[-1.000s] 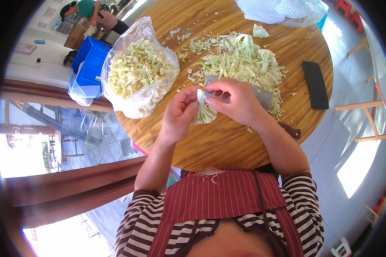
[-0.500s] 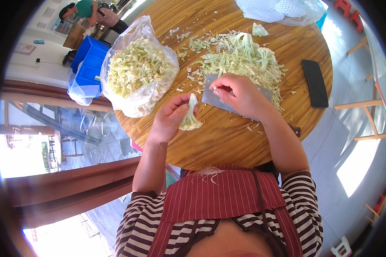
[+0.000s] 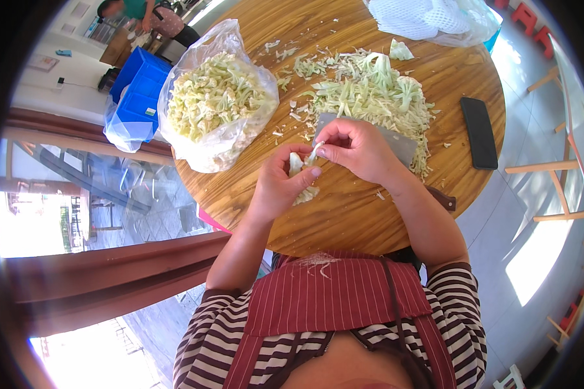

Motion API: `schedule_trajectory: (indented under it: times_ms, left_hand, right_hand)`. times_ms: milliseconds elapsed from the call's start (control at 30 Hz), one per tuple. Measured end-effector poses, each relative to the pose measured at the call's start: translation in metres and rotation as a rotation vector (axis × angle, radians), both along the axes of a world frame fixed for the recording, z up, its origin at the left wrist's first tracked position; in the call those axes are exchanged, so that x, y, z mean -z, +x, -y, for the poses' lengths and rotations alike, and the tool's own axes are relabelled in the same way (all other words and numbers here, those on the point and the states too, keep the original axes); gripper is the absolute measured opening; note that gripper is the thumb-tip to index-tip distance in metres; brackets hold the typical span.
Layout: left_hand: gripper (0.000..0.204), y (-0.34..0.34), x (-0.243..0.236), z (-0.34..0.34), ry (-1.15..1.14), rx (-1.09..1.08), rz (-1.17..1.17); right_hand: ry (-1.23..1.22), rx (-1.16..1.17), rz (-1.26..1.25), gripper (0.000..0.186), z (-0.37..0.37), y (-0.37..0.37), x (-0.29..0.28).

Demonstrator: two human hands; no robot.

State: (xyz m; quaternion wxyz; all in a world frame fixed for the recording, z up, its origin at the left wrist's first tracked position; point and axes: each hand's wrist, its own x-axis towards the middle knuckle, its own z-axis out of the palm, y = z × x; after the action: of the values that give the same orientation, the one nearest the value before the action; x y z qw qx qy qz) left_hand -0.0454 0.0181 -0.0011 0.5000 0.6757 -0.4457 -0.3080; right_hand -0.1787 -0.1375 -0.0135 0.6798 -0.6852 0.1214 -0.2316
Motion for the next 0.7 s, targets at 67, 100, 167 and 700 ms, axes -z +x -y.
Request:
schedule_trajectory:
  times_ms: [67, 100, 167, 700]
  left_hand:
    - [0.025, 0.001, 0.007, 0.003, 0.014, -0.018, 0.084]
    - [0.023, -0.001, 0.007, 0.003, 0.014, -0.066, 0.036]
    - [0.019, -0.009, 0.001, 0.006, 0.016, -0.161, -0.060]
    - [0.017, 0.013, -0.029, -0.010, -0.535, -0.068, 0.169]
  right_hand:
    - [-0.013, 0.007, -0.015, 0.013, -0.002, 0.000, -0.003]
    - [-0.020, 0.011, -0.023, 0.012, -0.002, 0.000, -0.004]
    - [-0.149, 0.022, -0.098, 0.009, 0.000, -0.002, -0.007]
    - [-0.202, 0.280, -0.179, 0.013, 0.007, -0.001, 0.003]
